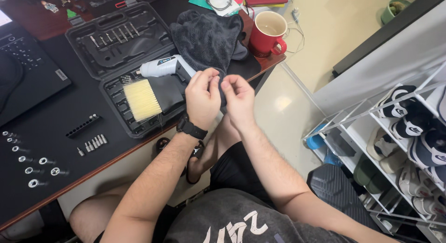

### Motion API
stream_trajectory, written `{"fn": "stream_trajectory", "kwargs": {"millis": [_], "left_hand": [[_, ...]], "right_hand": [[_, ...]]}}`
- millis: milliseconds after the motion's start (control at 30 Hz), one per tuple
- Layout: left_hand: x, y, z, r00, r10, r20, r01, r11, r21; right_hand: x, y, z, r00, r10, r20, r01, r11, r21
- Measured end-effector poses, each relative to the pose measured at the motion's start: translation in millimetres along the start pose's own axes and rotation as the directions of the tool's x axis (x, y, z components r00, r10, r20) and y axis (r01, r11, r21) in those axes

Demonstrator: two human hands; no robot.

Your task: The person sits at a desk and picks up small metal fasteners and bits one at a time, brushing each with a bristle brush and setting it back on the desk mat. They also handle a dark cloth between brushing the parts.

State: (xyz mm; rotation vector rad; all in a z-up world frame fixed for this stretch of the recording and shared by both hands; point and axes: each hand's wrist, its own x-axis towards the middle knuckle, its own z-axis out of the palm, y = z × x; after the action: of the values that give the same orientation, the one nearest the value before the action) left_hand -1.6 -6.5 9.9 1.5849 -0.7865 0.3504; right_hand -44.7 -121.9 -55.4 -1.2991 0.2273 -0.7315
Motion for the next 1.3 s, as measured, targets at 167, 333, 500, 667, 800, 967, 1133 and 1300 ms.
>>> {"fn": "stream_trajectory", "kwargs": {"millis": [167, 333, 500, 667, 800, 967, 1133, 1300], "left_hand": [[-6.6, 7.2, -0.2, 0.999, -0.004, 0.034, 0.003, 1.0, 0.017], [-8.9, 5.7, 0.9, 1.0, -0.016, 0.024, 0.016, 1.0, 0.007], [-6.0, -3.0, -0.2, 0.999, -0.034, 0.008, 0.034, 0.999, -0.004], [-17.7, -6.1, 0.9, 0.996, -0.085, 0.027, 0.085, 0.996, 0.003], [-0.5, -1.9, -3.9, 0.998, -0.06, -0.005, 0.06, 0.998, 0.01], [-16.6, 17.9, -37.2, 0.999, -0.031, -0.035, 0.028, 0.995, -0.096], [-27.7, 18.2, -139.6, 0.989, 0.092, -0.113, -0.065, 0.973, 0.223], [-16.1, -10.5, -266.9, 0.973, -0.04, -0.227, 0.147, 0.868, 0.475]], "right_hand": [[-0.2, -5.8, -2.2, 0.997, -0.07, -0.022, 0.07, 0.998, -0.001], [-2.4, -10.3, -0.3, 0.989, -0.15, -0.009, 0.147, 0.976, -0.162], [-5.0, -11.4, 4.3, 0.994, -0.096, 0.052, 0.099, 0.993, -0.071], [-3.0, -1.6, 0.1, 0.985, -0.17, 0.017, 0.171, 0.98, -0.099], [-5.7, -2.8, -1.9, 0.986, -0.045, 0.158, 0.071, 0.984, -0.163], [-13.3, -31.0, 1.2, 0.892, -0.304, 0.335, 0.43, 0.798, -0.422], [-56.6, -47.6, 43.7, 0.837, -0.44, 0.326, 0.547, 0.699, -0.46], [-97.4, -46.9, 107.2, 0.749, -0.44, 0.496, 0.623, 0.723, -0.3]]}}
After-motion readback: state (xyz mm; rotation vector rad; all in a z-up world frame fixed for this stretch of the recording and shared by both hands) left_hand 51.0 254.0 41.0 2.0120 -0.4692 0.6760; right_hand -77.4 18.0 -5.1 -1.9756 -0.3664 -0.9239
